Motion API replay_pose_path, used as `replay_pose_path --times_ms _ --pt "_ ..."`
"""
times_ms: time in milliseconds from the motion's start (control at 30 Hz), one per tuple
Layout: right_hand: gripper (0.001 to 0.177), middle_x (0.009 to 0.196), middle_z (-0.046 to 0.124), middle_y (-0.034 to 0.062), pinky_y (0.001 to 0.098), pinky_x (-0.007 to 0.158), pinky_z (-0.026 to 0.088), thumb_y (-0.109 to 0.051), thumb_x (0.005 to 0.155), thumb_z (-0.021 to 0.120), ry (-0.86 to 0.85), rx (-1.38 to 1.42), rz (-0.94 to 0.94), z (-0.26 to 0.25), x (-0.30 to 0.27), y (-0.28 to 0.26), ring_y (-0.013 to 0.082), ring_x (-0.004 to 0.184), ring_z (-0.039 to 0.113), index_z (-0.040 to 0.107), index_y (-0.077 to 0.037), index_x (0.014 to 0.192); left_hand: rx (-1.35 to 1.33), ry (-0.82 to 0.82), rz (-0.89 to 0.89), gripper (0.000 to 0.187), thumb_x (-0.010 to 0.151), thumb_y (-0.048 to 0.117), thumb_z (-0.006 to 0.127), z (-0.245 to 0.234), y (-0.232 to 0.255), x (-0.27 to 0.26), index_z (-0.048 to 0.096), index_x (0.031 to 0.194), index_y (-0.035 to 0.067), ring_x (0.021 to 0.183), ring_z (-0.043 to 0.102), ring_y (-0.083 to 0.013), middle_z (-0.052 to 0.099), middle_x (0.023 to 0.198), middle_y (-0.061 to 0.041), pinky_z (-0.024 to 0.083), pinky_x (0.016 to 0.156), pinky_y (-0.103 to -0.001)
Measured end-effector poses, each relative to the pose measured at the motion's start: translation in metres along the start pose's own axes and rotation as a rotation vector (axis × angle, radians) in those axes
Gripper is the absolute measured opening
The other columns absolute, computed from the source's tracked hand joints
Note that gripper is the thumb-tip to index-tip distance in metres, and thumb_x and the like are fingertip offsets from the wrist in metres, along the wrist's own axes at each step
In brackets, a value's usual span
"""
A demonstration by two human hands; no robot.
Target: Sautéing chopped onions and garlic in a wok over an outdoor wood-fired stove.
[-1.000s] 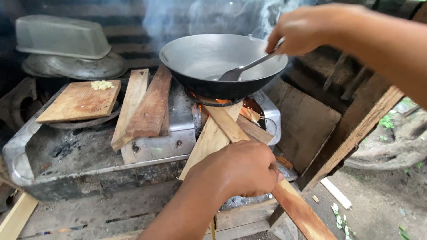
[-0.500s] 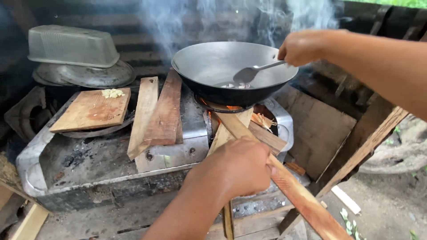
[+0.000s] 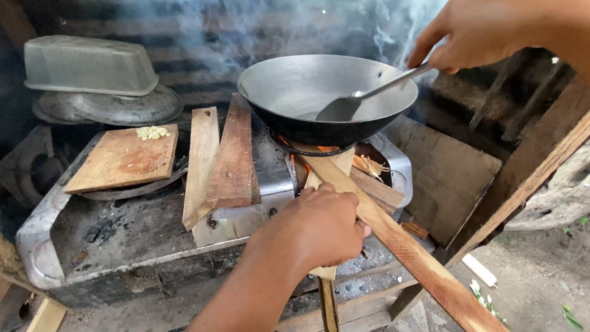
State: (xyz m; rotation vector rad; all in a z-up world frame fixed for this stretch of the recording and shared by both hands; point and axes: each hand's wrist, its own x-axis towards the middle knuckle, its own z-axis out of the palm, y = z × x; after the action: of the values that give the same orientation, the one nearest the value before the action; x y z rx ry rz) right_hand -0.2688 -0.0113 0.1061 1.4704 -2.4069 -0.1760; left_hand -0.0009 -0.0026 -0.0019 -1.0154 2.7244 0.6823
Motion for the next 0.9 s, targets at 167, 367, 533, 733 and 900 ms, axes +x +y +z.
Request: replay_pose_path --times_ms 167,367,533,733,900 --pt "0.043 0.082 0.071 0.0092 0.0384 0.06 0.047 -0.012 0.093 0.06 -0.146 0.096 -0.022 0.021 0.02 -0.008 0.0207 0.067 0.057 0.077 -0.026 0.13 0.02 0.108 0.019 0.068 0.102 0.046 0.047 0.014 -0.013 0.014 0.03 0.157 0.011 0.153 0.014 -0.0405 0.019 0.164 -0.02 0.025 0.121 -0.053" --pt "0.051 0.074 0.065 0.011 0.04 0.045 0.033 -0.001 0.092 0.052 -0.145 0.366 0.075 0.045 0.058 0.009 0.0231 0.049 0.036 0.07 -0.018 0.136 -0.023 0.397 0.057 0.076 0.102 0.053 0.035 0.044 -0.047 0.033 0.015 0.159 0.007 0.151 -0.003 -0.0454 0.001 0.164 -0.026 0.009 0.117 -0.058" --pt "0.049 0.071 0.063 0.0163 0.0395 0.045 0.036 -0.003 0.095 0.05 -0.219 0.311 0.084 0.062 0.062 -0.003 0.0228 0.048 0.041 0.069 -0.014 0.139 0.028 0.465 0.058 0.074 0.103 0.052 0.031 0.053 -0.07 0.04 0.021 0.158 0.003 0.153 -0.002 -0.0499 0.006 0.166 -0.029 0.006 0.115 -0.059" --pt "0.05 0.113 0.076 0.0115 0.0449 0.084 0.055 -0.012 0.091 0.063 0.026 -0.109 -0.149 0.039 0.055 0.022 0.0273 0.089 0.071 0.074 -0.035 0.134 0.097 0.551 0.135 0.054 0.099 0.036 0.048 0.027 -0.077 0.036 0.053 0.141 0.004 0.153 0.015 -0.0404 0.03 0.162 -0.024 0.014 0.121 -0.053" --pt "0.04 0.11 0.081 0.0104 0.0459 0.084 0.061 -0.016 0.093 0.062 -0.001 -0.097 -0.065 0.036 0.052 0.038 0.0276 0.094 0.072 0.078 -0.029 0.128 0.285 0.613 -0.04 0.076 0.09 0.037 0.057 0.022 -0.111 0.058 0.032 0.154 0.005 0.154 0.001 -0.0458 0.015 0.165 -0.026 -0.001 0.116 -0.073"
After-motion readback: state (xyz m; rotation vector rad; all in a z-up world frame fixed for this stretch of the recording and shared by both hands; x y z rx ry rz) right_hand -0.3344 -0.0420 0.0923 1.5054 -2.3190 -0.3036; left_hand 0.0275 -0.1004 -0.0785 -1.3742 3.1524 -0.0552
